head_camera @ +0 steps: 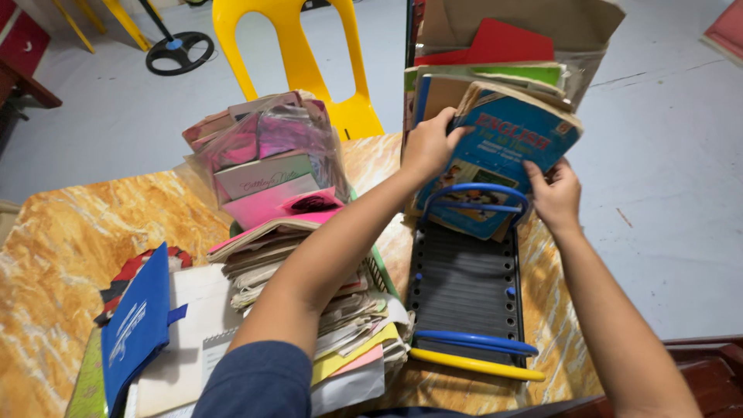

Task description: The person organizes books and papers by placing them into a rack, stacking notebooks on a table, and gathering scattered envelopes and cards from a wooden bench.

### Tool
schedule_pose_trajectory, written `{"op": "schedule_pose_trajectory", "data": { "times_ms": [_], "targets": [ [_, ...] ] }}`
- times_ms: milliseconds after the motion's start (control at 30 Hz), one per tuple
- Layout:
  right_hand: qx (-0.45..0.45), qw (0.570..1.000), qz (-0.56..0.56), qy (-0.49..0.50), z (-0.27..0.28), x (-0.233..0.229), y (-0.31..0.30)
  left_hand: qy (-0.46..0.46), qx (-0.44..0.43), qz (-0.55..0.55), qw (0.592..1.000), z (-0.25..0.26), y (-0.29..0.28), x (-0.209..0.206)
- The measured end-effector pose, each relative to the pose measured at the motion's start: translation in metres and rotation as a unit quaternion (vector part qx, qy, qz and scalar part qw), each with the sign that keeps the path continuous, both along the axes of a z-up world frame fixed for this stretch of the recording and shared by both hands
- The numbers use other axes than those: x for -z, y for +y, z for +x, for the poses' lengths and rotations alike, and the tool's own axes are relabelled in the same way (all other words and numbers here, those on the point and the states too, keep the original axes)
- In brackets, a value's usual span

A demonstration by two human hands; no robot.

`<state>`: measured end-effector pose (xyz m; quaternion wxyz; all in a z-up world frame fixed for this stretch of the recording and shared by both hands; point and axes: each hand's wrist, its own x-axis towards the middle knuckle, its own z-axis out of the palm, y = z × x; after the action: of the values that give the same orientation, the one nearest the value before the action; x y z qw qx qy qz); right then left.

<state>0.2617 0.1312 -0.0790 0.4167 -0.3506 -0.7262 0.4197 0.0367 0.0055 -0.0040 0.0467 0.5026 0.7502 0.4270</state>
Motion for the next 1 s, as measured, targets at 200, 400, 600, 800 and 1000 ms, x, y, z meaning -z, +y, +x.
{"op": "schedule_pose_trajectory", "data": {
  "times_ms": [200, 400, 600, 800, 1000],
  "targets": [
    [-0.037, 0.988, 0.114, 0.1, 0.002, -0.01, 0.008, 0.01, -0.17, 0.154, 0.973, 0.03, -0.018, 0.015],
    [-0.108, 0.991, 0.065, 0.053, 0.002, -0.031, 0.02, -0.237, -0.234, -0.018, 0.943, 0.024, -0.012, 0.063],
    [0.041, 0.986, 0.134, 0.091, 0.007, 0.002, 0.019, -0.3, -0.243, -0.05, 0.921, 0.001, 0.007, 0.131],
    [-0.053, 0.983, -0.003, 0.178, -0.001, -0.004, 0.039, -0.267, -0.281, -0.128, 0.913, -0.002, 0.006, 0.143],
    [-0.039, 0.982, 0.12, 0.14, -0.006, -0.01, 0.037, -0.294, -0.272, -0.181, 0.898, -0.003, 0.003, 0.142]
  ]
}}
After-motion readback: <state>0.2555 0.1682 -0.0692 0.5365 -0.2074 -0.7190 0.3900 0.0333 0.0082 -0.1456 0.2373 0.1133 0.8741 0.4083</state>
